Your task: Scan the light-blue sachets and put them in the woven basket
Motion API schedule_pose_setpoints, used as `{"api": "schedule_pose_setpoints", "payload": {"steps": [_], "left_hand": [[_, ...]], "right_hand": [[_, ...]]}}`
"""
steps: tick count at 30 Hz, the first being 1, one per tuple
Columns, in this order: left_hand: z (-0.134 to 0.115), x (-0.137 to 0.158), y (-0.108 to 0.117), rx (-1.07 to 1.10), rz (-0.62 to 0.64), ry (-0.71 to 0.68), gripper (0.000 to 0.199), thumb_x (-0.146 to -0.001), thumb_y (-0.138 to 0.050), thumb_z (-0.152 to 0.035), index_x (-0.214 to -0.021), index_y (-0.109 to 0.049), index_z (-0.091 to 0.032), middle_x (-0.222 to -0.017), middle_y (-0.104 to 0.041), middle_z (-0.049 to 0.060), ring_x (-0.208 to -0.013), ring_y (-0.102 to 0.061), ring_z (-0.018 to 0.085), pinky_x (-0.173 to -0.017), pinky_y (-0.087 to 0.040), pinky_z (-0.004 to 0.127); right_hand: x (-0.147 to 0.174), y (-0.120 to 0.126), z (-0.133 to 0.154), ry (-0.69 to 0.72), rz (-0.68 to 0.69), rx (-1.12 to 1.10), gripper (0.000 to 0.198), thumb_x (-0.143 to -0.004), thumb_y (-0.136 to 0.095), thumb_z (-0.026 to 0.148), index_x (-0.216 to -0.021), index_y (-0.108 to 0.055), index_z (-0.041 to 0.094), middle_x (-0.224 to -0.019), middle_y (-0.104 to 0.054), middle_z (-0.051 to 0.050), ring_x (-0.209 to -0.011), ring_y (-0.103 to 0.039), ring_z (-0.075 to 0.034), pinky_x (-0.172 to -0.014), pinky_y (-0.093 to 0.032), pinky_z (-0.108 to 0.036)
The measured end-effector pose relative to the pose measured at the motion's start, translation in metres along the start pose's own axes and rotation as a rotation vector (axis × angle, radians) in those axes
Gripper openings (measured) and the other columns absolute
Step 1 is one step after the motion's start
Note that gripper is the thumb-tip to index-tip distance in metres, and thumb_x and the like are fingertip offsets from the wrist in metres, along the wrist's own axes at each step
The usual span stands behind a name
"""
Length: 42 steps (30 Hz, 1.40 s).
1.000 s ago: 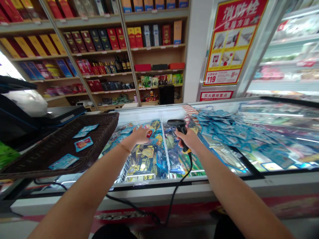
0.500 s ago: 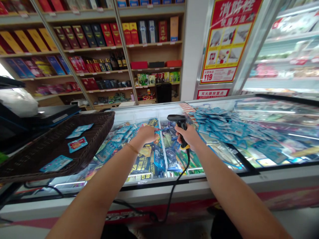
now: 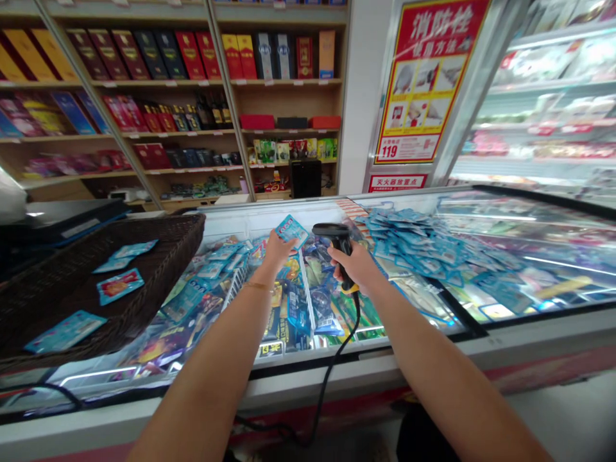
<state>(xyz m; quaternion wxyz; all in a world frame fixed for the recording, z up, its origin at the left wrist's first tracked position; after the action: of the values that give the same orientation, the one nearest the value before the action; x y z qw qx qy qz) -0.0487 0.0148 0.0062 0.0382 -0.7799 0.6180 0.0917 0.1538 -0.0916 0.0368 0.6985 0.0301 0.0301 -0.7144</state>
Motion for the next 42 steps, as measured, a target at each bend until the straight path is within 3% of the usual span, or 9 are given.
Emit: {"api": "schedule_pose_setpoints", "payload": {"steps": [7, 10, 15, 21, 34, 38, 42], "left_hand": [[0.004, -0.001, 0.014, 0.2, 0.057, -0.023, 0.024, -0.074, -0.072, -0.023, -0.096, -0.062, -0.017, -0.081, -0.071, 0.001, -0.087, -0.07, 0.02, -0.079, -0.06, 0.035], [0.007, -0.002, 0.016, 0.216, -0.011, -0.015, 0.029, -0.073, -0.072, -0.022, -0.1, -0.062, -0.018, -0.083, -0.073, 0.002, -0.085, -0.071, 0.019, -0.079, -0.06, 0.035], [0.007, 0.001, 0.016, 0.169, -0.054, -0.005, 0.015, -0.076, -0.069, -0.022, -0.089, -0.064, -0.017, -0.081, -0.073, 0.002, -0.083, -0.071, 0.018, -0.077, -0.058, 0.03], [0.004, 0.004, 0.016, 0.203, -0.071, 0.007, 0.023, -0.075, -0.067, -0.019, -0.098, -0.067, -0.017, -0.084, -0.075, 0.002, -0.088, -0.073, 0.02, -0.077, -0.059, 0.03], [0.009, 0.003, 0.017, 0.143, -0.076, -0.033, 0.023, -0.075, -0.066, -0.021, -0.098, -0.068, -0.018, -0.082, -0.074, 0.003, -0.087, -0.073, 0.019, -0.083, -0.059, 0.034], [0.008, 0.006, 0.008, 0.155, -0.027, -0.034, 0.021, -0.069, -0.074, -0.023, -0.088, -0.069, -0.016, -0.072, -0.068, -0.001, -0.077, -0.069, 0.017, -0.082, -0.061, 0.035], [-0.012, 0.007, -0.022, 0.231, 0.002, 0.089, 0.018, -0.07, -0.075, -0.012, -0.087, -0.069, -0.013, -0.068, -0.064, -0.002, -0.073, -0.069, 0.014, -0.084, -0.062, 0.034]], "right_hand": [[0.01, -0.006, 0.005, 0.032, 0.009, 0.193, 0.023, -0.081, -0.073, 0.032, -0.085, -0.052, 0.021, -0.06, -0.061, 0.004, -0.038, -0.057, -0.011, -0.037, -0.045, -0.021], [0.013, -0.009, 0.005, 0.05, 0.024, 0.266, 0.021, -0.082, -0.073, 0.029, -0.085, -0.054, 0.021, -0.058, -0.06, 0.004, -0.036, -0.056, -0.012, -0.036, -0.044, -0.021], [0.016, -0.011, 0.007, 0.074, 0.041, 0.347, 0.018, -0.085, -0.069, 0.026, -0.083, -0.052, 0.021, -0.055, -0.059, 0.003, -0.035, -0.055, -0.012, -0.036, -0.042, -0.022], [0.015, -0.01, 0.004, 0.068, 0.055, 0.371, 0.018, -0.084, -0.069, 0.029, -0.085, -0.053, 0.021, -0.053, -0.058, 0.003, -0.036, -0.055, -0.013, -0.037, -0.042, -0.022], [0.014, -0.01, 0.008, 0.044, 0.028, 0.312, 0.017, -0.083, -0.069, 0.027, -0.087, -0.053, 0.021, -0.054, -0.058, 0.005, -0.036, -0.055, -0.012, -0.037, -0.042, -0.021], [0.01, -0.002, 0.007, 0.029, 0.025, 0.181, 0.02, -0.084, -0.068, 0.031, -0.089, -0.053, 0.021, -0.054, -0.057, 0.006, -0.038, -0.057, -0.012, -0.038, -0.044, -0.021], [0.009, 0.029, 0.016, 0.039, -0.029, 0.079, 0.025, -0.081, -0.071, 0.034, -0.088, -0.051, 0.021, -0.059, -0.059, 0.006, -0.038, -0.056, -0.011, -0.036, -0.043, -0.021]]}}
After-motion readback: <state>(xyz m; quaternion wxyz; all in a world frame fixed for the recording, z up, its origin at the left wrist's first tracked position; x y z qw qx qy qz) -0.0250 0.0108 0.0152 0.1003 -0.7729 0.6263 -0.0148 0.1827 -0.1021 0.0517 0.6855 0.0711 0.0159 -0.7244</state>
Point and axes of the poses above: each hand's wrist, its own x-axis away from the middle knuckle, its own y-axis out of the back of the hand, z = x × y, the point moved 2 cm from there along -x, towards the middle knuckle
